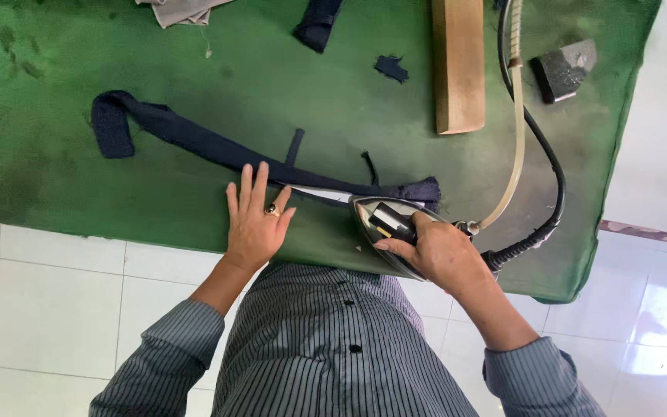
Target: The person irons a dark blue fabric strap on a green ironing board. They repeatedly fold the strap, press it with a steam iron, and flip it over to iron the other side. The person also handles other fabric pieces and a wooden block on the table.
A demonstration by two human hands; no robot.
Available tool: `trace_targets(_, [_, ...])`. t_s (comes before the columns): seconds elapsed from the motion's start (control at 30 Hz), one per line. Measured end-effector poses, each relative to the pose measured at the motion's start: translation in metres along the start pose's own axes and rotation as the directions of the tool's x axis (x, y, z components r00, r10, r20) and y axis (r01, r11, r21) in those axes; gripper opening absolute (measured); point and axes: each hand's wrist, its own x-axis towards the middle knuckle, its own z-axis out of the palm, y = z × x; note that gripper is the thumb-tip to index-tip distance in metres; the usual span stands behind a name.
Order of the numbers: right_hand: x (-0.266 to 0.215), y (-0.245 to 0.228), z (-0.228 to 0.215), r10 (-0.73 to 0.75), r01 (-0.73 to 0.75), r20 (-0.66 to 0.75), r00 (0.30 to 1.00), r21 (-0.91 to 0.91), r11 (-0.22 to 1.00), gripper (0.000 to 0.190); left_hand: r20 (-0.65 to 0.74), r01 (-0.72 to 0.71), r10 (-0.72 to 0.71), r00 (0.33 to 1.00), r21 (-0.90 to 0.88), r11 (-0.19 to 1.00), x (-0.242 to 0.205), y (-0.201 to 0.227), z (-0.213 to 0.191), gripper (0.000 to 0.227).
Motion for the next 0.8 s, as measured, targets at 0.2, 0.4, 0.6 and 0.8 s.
trace_targets(0.2, [0.002, -0.023, 0.005, -0.036, 0.037, -0.048, 0.998, 0.026, 0.999, 0.068, -0.011, -0.007, 0.006, 1.0, -0.011, 1.0, 0.014, -0.012, 0.004, 0.021])
trace_targets(0.4, [0.004, -0.046, 0.005, -0.047, 0.049, -0.062, 0.997, 0.035, 0.998, 0.067, -0.046, 0.109, -0.112, 0.993, -0.057, 0.992, 0.025, -0.023, 0.006, 0.017])
trace_targets(0.6, [0.014, -0.064, 0.015, -0.061, 0.068, -0.075, 0.995, 0.094, 0.993, 0.072, 0.016, 0.125, -0.124, 0.992, -0.075, 0.989, 0.008, -0.037, 0.002, 0.02])
trace_targets(0.8, [0.022, -0.085, 0.02, -0.198, 0.215, -0.1, 0.975, 0.208, 0.954, 0.057, -0.114, 0.19, -0.193, 0.975, -0.037, 0.981, -0.036, -0.061, 0.042, 0.043])
